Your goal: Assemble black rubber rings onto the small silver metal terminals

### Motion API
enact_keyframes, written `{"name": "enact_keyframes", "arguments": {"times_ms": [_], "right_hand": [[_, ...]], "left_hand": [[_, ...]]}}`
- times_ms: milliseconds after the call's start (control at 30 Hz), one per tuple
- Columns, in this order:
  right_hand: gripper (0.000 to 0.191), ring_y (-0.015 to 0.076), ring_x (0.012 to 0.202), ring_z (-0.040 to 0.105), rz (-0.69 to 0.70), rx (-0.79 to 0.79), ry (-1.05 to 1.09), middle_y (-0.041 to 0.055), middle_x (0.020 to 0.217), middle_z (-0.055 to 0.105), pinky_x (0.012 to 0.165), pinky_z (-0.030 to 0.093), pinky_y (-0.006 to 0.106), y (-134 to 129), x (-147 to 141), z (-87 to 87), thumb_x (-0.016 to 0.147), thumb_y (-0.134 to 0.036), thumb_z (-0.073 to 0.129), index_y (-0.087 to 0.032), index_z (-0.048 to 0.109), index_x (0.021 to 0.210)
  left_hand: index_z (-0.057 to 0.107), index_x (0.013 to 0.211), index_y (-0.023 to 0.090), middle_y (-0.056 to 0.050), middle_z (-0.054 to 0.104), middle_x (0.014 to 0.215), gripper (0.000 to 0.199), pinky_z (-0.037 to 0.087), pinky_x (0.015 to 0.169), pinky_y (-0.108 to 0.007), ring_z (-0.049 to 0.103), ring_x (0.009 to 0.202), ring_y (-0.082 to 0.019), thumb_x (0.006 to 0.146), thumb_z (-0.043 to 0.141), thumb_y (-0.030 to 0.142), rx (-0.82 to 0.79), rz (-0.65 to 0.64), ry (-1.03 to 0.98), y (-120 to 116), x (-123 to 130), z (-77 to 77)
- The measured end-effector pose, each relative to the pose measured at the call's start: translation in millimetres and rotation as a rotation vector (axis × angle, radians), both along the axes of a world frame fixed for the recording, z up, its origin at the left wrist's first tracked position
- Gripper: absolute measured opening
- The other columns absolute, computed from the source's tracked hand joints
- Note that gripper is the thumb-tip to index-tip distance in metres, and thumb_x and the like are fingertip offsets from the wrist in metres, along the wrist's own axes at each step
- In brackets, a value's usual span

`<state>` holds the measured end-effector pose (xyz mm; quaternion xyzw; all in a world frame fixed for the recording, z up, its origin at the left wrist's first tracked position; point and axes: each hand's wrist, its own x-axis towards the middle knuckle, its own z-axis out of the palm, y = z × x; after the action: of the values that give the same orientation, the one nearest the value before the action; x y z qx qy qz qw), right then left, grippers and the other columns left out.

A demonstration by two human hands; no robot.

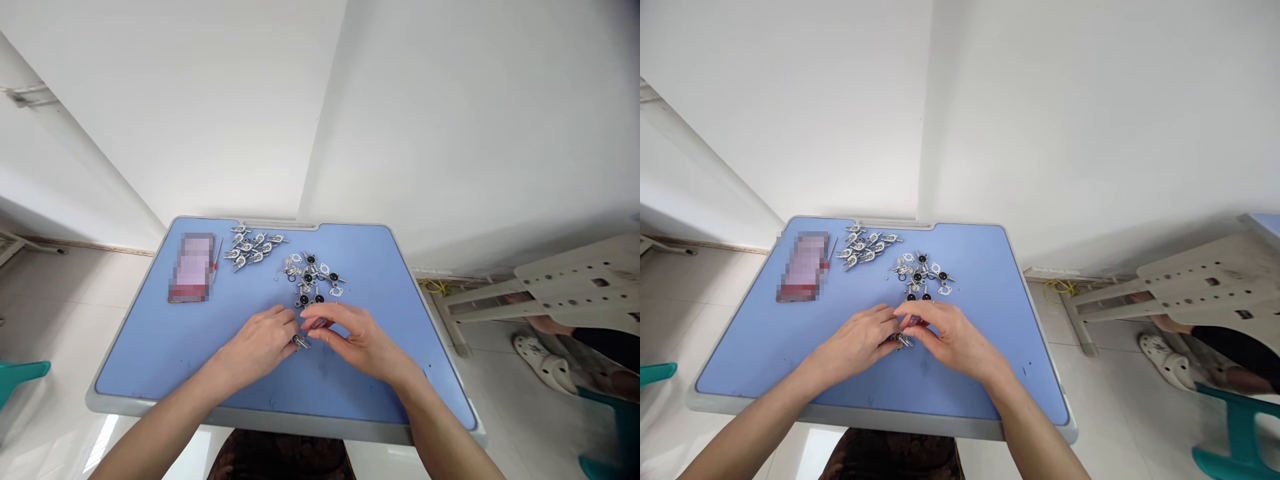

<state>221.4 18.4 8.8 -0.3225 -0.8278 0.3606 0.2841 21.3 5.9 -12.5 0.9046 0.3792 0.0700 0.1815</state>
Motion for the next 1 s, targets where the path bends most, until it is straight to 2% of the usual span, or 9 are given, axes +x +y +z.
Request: {"name": "enact_keyframes", "arguments": {"times_ms": [100,200,367,567,700,767,867,1000], "right_hand": [[0.012,0.0129,0.072,0.059,-0.013,0.203,-0.047,0.002,0.078,0.065,0.065,0.048,0.025,0,-2,-6.3,0.089,-0.018,0.051,-0.021,0.058,0.098],[0.008,0.0141,0.069,0.058,-0.032,0.285,-0.1,0.0029,0.075,0.064,0.063,0.047,0.027,0,-2,-7.5,0.089,-0.021,0.051,-0.019,0.057,0.096],[0.03,0.0161,0.094,0.058,0.056,0.242,-0.049,0.0075,0.099,0.065,0.078,0.048,0.03,-2,-1,-1.3,0.092,-0.013,0.041,-0.019,0.049,0.12],[0.028,0.0144,0.083,0.058,0.087,0.248,0.027,0.0051,0.088,0.065,0.072,0.048,0.028,-4,-9,-2.5,0.092,-0.011,0.042,-0.019,0.052,0.117],[0.011,0.0127,0.07,0.055,0.014,0.269,0.01,0.0031,0.076,0.062,0.063,0.046,0.025,-6,-18,-8.9,0.092,-0.018,0.046,-0.019,0.057,0.091],[0.01,0.0113,0.06,0.051,-0.063,0.287,0.0,0.0013,0.07,0.057,0.054,0.043,0.023,-7,-20,-13.9,0.091,-0.021,0.049,-0.02,0.055,0.083],[0.008,0.011,0.06,0.05,-0.094,0.311,0.019,0.0016,0.072,0.057,0.052,0.042,0.022,-7,-20,-19.2,0.09,-0.019,0.049,-0.02,0.056,0.092],[0.022,0.0137,0.074,0.056,0.017,0.278,0.036,0.005,0.085,0.061,0.064,0.047,0.026,-5,-13,-12.3,0.091,-0.015,0.044,-0.02,0.055,0.109]], "left_hand": [[0.057,0.09,0.017,-0.003,0.059,0.085,0.01,0.045,0.069,-0.031,0.054,0.081,-0.019,0.089,0.053,0.025,-0.008,0.012,-0.001,0,0,0.5],[0.057,0.087,0.017,-0.003,0.059,0.084,0.011,0.045,0.069,-0.031,0.055,0.081,-0.019,0.089,0.052,0.027,-0.018,0.015,-0.008,0,0,-1.0],[0.056,0.094,0.017,-0.003,0.06,0.087,0.012,0.045,0.074,-0.032,0.055,0.085,-0.019,0.091,0.048,0.025,-0.014,0.017,-0.02,0,1,1.1],[0.056,0.087,0.017,-0.002,0.057,0.083,0.013,0.044,0.068,-0.029,0.055,0.08,-0.017,0.092,0.047,0.026,-0.016,0.039,-0.033,-1,2,4.9],[0.056,0.088,0.017,-0.002,0.057,0.083,0.017,0.044,0.068,-0.029,0.054,0.078,-0.017,0.093,0.043,0.028,-0.01,0.029,-0.042,-1,1,2.5],[0.056,0.089,0.018,-0.002,0.057,0.083,0.017,0.044,0.071,-0.029,0.054,0.078,-0.016,0.094,0.043,0.027,-0.012,0.018,-0.055,-1,1,1.3],[0.056,0.088,0.017,-0.002,0.057,0.083,0.014,0.045,0.072,-0.03,0.055,0.08,-0.017,0.093,0.045,0.024,-0.001,0.022,-0.057,-1,1,0.7],[0.056,0.09,0.017,-0.002,0.058,0.084,0.008,0.045,0.069,-0.03,0.055,0.08,-0.018,0.089,0.051,0.023,0.007,0.043,-0.028,-1,1,1.5]]}}
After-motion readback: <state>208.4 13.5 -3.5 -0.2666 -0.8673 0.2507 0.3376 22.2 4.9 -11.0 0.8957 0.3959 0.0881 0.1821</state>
